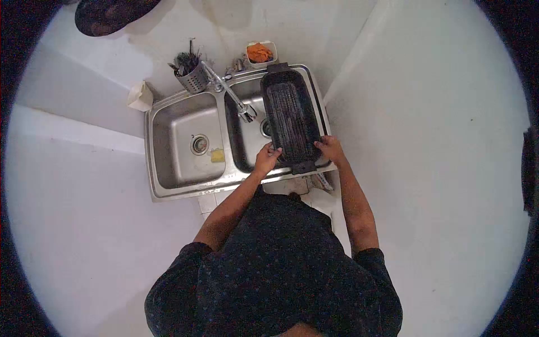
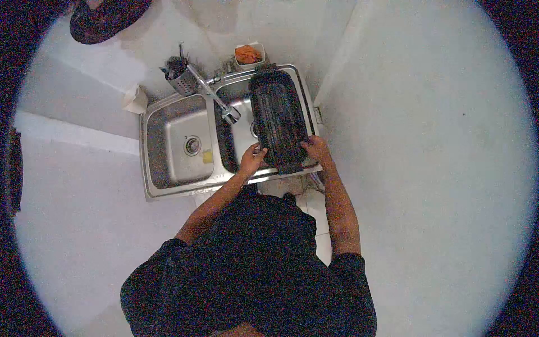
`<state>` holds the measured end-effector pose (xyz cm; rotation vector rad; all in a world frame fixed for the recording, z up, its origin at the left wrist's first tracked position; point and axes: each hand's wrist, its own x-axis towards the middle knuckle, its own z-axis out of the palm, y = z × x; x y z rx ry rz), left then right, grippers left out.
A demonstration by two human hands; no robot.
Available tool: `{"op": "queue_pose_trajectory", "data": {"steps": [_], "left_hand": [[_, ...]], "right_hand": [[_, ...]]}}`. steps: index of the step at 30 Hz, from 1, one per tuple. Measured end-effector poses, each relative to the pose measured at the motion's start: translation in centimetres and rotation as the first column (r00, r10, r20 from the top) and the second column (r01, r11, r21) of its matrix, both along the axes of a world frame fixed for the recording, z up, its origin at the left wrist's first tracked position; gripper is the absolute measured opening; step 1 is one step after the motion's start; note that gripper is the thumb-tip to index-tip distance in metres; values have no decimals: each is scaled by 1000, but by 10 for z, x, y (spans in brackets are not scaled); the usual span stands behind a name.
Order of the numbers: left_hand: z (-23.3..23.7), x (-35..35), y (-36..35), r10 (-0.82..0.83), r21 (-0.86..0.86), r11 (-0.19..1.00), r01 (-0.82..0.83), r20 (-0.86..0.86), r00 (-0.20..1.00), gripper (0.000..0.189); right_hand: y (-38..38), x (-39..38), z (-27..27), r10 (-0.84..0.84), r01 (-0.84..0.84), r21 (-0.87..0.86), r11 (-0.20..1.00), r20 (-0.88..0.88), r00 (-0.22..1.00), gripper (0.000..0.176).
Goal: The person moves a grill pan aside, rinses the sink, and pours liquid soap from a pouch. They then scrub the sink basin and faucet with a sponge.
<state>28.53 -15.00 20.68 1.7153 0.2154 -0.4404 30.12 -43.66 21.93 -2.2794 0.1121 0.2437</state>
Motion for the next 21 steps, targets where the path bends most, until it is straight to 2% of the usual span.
{"op": "queue_pose_trajectory", "data": {"steps": [1,2,5,6,7,8,11,13,15,17,18,19,20,21], "left_hand": [[-1,-1,1,-1,-24,1000,0,-24,1000,66],[-1,-1,2,4,21,1000,-4,-10,1000,65],[5,-2,5,21,122,992,-26,39,999,63],[11,-3,8,36,134,990,-44,59,998,62],[9,-4,11,52,150,987,-63,78,996,60],[9,-5,16,115,57,991,-120,79,990,51],[6,5,32,78,127,987,-98,152,985,38],[50,7,23,116,-15,993,-116,85,990,34],[67,22,16,95,-114,989,-94,6,995,36],[73,30,1,14,-268,963,20,127,992,45],[66,34,-1,16,-359,931,58,199,980,47],[9,32,11,-61,-391,913,116,150,987,56],[-8,33,14,-44,-547,837,14,-43,998,53],[-20,35,11,-48,-676,727,-121,-225,973,51]], "right_hand": [[0,-2,1,2,-2,-11,1000,23,1000,35],[1,-5,1,3,-2,-23,1000,45,999,34],[3,-9,1,-34,114,-207,972,353,935,31],[3,-12,6,-155,159,6,987,273,950,32],[1,-16,17,-255,217,218,952,166,953,33],[0,-19,29,-333,287,412,865,43,942,34],[26,-18,108,-481,464,682,566,-184,857,31],[56,3,93,-449,347,520,781,81,890,29],[107,11,91,-341,207,430,879,261,903,27],[158,13,110,-300,197,428,882,187,935,33],[176,12,100,-365,227,477,849,221,904,34],[199,13,78,-411,231,530,816,251,876,36],[223,15,51,-447,222,585,780,274,851,40],[227,23,10,-397,340,670,660,-73,915,48]]}}
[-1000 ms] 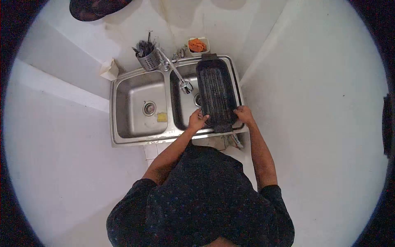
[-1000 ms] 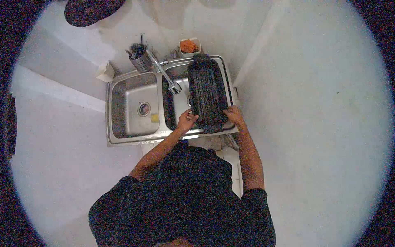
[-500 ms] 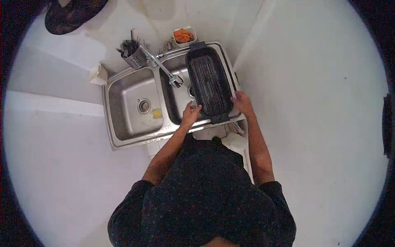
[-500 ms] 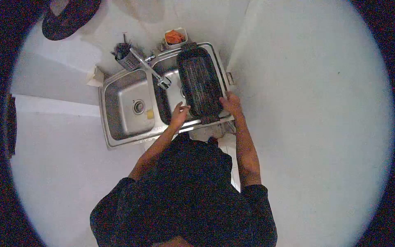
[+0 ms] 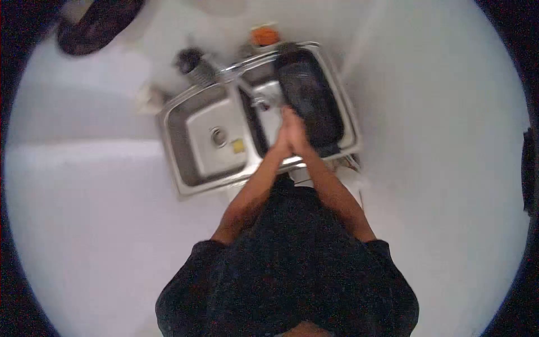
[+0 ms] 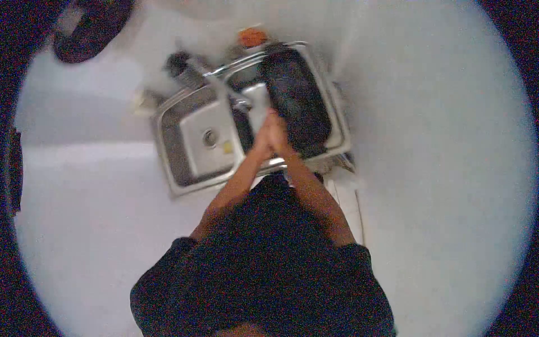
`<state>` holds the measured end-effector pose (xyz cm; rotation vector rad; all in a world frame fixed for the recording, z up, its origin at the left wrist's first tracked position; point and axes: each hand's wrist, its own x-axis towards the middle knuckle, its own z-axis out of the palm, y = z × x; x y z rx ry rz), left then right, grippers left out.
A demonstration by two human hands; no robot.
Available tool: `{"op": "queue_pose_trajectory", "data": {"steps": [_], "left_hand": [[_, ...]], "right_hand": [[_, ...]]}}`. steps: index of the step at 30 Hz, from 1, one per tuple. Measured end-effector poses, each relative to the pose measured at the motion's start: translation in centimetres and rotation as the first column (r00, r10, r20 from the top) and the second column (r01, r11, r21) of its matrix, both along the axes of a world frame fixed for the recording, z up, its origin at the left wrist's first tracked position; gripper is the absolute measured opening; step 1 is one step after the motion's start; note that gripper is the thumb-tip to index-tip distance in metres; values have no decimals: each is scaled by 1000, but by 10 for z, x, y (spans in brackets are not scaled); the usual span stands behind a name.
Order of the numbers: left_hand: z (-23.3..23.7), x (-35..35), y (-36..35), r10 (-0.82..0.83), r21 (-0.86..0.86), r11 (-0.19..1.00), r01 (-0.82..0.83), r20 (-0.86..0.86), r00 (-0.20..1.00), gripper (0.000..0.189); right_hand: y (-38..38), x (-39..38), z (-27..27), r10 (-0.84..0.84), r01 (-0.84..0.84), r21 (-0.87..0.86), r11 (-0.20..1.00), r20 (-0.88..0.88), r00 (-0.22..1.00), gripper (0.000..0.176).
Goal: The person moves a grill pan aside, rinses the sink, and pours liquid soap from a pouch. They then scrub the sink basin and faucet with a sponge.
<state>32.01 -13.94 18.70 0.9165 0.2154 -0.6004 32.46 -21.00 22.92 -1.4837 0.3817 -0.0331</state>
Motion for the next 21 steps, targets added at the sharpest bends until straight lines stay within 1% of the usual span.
{"op": "queue_pose_trajectory", "data": {"steps": [1,2,3,4,5,6,7,8,9,10,11,13,14,15,17,18,20,21], "left_hand": [[38,-4,-3,2,-103,995,-14,-111,994,50],[80,-9,-6,-1,-196,980,-45,-225,974,49],[91,-16,-1,-20,-190,982,2,-90,996,63],[95,-23,11,-39,-21,999,39,12,999,57],[96,-26,34,-160,167,977,135,150,976,48],[96,-30,63,-304,360,910,204,248,920,40],[92,-33,94,-296,403,898,176,259,919,38],[84,-37,126,-294,447,881,154,264,918,36],[74,-41,159,-301,490,860,140,267,916,34],[65,-49,187,-245,688,703,-182,474,846,32],[79,-54,210,-246,834,526,-165,335,910,34],[30,-70,280,-271,896,243,-371,430,861,36],[44,-73,296,-139,886,281,-369,418,898,33],[58,-76,310,-3,872,315,-374,395,918,31],[44,-83,340,217,786,379,-488,438,873,29],[39,-90,350,325,738,397,-546,443,835,29],[49,-97,352,349,733,333,-593,489,800,27],[55,-97,350,355,726,303,-617,515,780,27]], "right_hand": [[-2,-1,13,9,-4,-90,996,54,998,49],[-6,-3,10,47,-36,-137,990,73,996,45],[-10,-4,8,83,-66,-184,981,91,992,42],[-14,-4,6,119,-92,-231,969,109,987,39],[-22,1,4,185,-184,-176,967,-13,983,34],[-17,0,16,193,-193,20,981,-21,981,34],[-13,-4,38,201,-188,217,958,-38,979,34],[-8,-8,52,208,-165,409,898,-63,976,34],[0,-9,51,183,-141,357,923,-86,979,31],[7,-9,48,152,-114,303,946,-105,983,28],[4,-8,50,122,-88,254,963,-119,985,25],[11,-9,26,210,-211,-39,977,-11,978,22],[14,-10,18,265,-254,-191,948,32,964,21],[17,-11,21,257,-239,-269,933,32,966,20],[19,-13,43,254,-219,-417,882,31,967,19],[20,-12,56,229,-159,-505,848,80,970,20],[13,-2,78,194,-25,-651,759,189,963,22],[13,4,93,140,23,-623,782,211,967,24]]}}
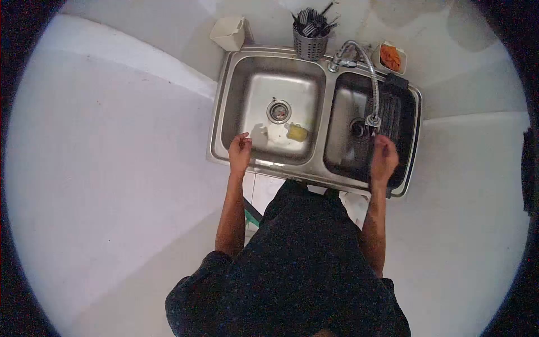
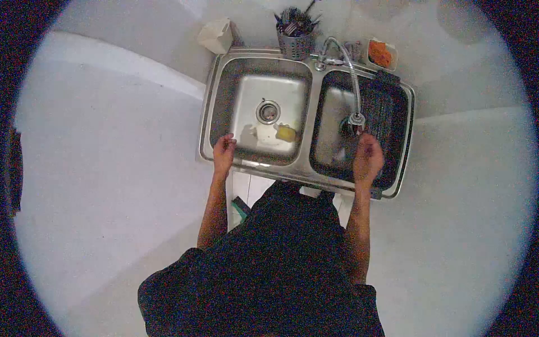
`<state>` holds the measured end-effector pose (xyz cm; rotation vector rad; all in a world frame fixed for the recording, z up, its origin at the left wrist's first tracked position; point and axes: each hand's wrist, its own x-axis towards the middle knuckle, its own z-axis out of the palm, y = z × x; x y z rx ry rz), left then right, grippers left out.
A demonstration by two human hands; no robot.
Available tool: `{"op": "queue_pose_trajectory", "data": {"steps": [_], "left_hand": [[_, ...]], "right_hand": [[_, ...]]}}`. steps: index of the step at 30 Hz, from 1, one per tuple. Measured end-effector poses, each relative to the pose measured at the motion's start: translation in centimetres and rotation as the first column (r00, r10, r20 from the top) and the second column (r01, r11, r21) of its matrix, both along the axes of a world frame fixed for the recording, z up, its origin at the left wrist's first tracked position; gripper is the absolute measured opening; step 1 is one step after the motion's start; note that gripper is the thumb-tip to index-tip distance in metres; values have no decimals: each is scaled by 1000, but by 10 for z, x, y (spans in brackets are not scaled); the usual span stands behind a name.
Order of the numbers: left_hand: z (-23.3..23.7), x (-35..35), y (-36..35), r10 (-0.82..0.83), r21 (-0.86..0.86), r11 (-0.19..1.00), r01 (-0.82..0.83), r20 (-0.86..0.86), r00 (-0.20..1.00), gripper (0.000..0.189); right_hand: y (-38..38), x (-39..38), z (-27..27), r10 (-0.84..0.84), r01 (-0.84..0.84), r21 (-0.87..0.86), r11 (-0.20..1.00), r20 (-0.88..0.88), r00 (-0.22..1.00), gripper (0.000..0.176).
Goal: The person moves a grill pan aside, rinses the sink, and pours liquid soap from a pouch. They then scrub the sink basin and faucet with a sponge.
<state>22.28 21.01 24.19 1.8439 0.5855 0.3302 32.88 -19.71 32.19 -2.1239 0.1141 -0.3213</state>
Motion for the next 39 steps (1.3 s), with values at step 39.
{"op": "queue_pose_trajectory", "data": {"steps": [39], "left_hand": [[70,24,-105,-392,-118,920,374,-236,889,28]], "right_hand": [[138,48,15,260,-275,-37,961,-223,940,23]]}}
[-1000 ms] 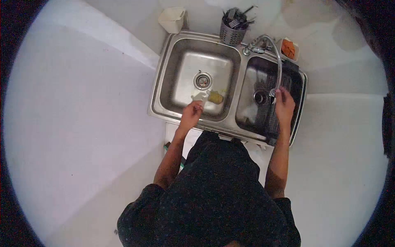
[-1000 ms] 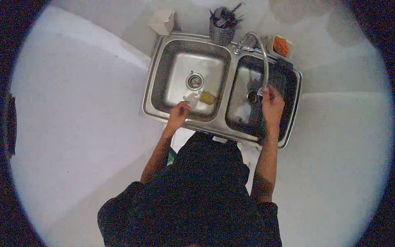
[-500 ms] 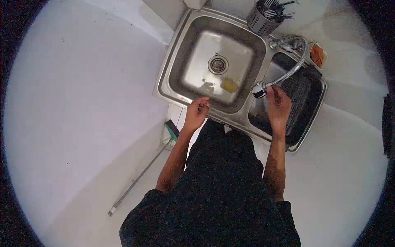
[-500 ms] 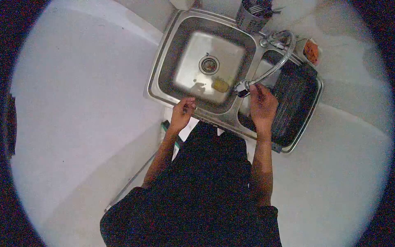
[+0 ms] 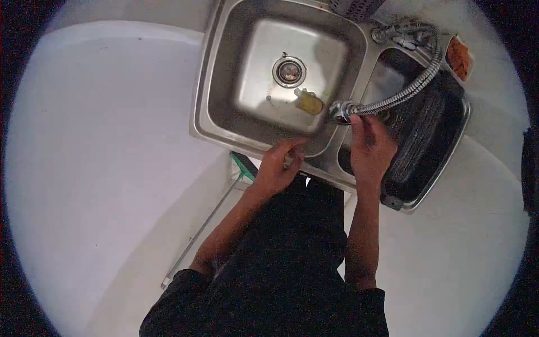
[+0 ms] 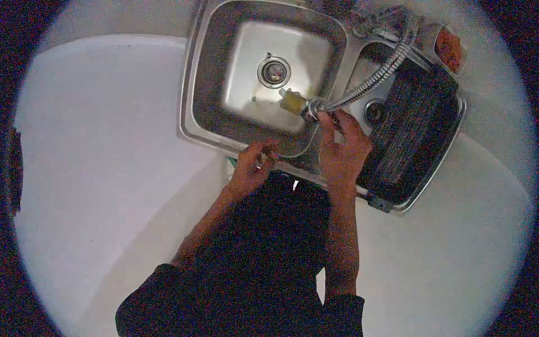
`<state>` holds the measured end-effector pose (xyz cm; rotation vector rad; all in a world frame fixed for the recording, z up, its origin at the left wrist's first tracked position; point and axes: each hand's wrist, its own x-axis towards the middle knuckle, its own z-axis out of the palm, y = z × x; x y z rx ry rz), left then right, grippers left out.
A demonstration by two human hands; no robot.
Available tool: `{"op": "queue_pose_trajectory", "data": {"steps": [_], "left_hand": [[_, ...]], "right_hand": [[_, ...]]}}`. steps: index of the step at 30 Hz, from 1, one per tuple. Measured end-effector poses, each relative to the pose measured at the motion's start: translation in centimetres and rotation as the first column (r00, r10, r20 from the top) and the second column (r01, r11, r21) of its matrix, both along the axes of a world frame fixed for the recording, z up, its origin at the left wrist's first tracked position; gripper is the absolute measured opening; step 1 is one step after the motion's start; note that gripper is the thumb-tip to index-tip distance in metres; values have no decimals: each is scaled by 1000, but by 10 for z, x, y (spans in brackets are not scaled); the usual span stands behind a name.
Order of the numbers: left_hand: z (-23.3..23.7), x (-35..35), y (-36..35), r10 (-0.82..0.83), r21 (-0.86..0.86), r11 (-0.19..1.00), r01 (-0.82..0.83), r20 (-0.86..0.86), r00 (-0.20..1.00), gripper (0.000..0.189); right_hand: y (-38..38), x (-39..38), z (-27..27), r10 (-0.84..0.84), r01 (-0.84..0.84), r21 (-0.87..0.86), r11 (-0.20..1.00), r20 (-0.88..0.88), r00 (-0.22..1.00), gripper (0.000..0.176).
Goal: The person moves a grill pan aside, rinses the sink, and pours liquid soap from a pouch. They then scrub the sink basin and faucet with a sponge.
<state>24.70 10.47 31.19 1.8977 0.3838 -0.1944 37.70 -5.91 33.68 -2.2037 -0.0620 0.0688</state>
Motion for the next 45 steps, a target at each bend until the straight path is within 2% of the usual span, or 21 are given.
{"op": "queue_pose_trajectory", "data": {"steps": [1,4,5,7,10,13,16,19,21,23,25,27,30,34,36,39,42,44,45], "left_hand": [[-1,4,-6,11,-10,1000,-11,-3,1000,29],[-11,20,-21,7,-247,968,-44,-147,989,30],[-13,28,-26,74,-437,880,-185,-258,963,33],[-11,48,-32,123,-683,555,-475,-497,859,43],[1,88,-37,109,-729,289,-621,-619,778,56],[-9,109,-38,92,-786,114,-608,-601,794,54],[-5,123,-41,115,-786,130,-605,-594,796,51],[-4,134,-47,180,-779,39,-626,-611,771,50],[-1,138,-48,172,-783,79,-617,-599,782,50],[-1,139,-49,158,-766,97,-636,-619,769,48],[-4,136,-48,139,-728,96,-679,-665,733,44],[-8,132,-48,135,-754,80,-652,-640,756,44],[-7,131,-51,148,-747,88,-659,-645,750,45],[1,136,-58,232,-654,111,-748,-715,659,45],[-9,133,-63,246,-699,72,-711,-679,692,47],[-16,130,-71,289,-732,33,-681,-645,707,48],[-6,126,-77,308,-718,32,-696,-655,690,50],[-4,125,-82,326,-701,32,-713,-667,670,54],[-4,126,-85,344,-695,26,-719,-669,659,57]], "right_hand": [[1,2,-2,23,-23,-5,1000,7,1000,22],[3,11,-8,76,-76,-8,997,19,997,20],[4,13,-10,79,-79,-3,997,18,997,19],[9,17,-18,85,-84,-9,996,31,996,19],[12,24,-29,106,-101,-60,993,88,990,20],[17,32,-21,153,-139,-120,983,119,981,21],[21,38,-16,182,-169,-136,976,93,979,21],[15,44,-16,229,-225,-70,972,58,972,21],[-2,53,-22,285,-285,-15,958,-11,958,21],[-29,66,-35,227,-225,74,972,-33,973,23],[-42,93,-36,28,-28,-20,999,-30,999,27],[-53,129,-39,-19,68,-236,969,204,979,28],[-68,172,-62,43,13,-127,992,424,905,25],[-82,207,-75,289,-80,-415,906,470,834,23],[-95,221,-75,386,-145,-488,861,440,811,23],[-92,229,-74,366,-77,-548,833,441,819,22],[-97,230,-77,355,-102,-481,871,472,807,33],[-80,216,-75,111,-22,-164,986,560,821,35],[-75,213,-71,81,-17,-120,993,557,826,37]]}}
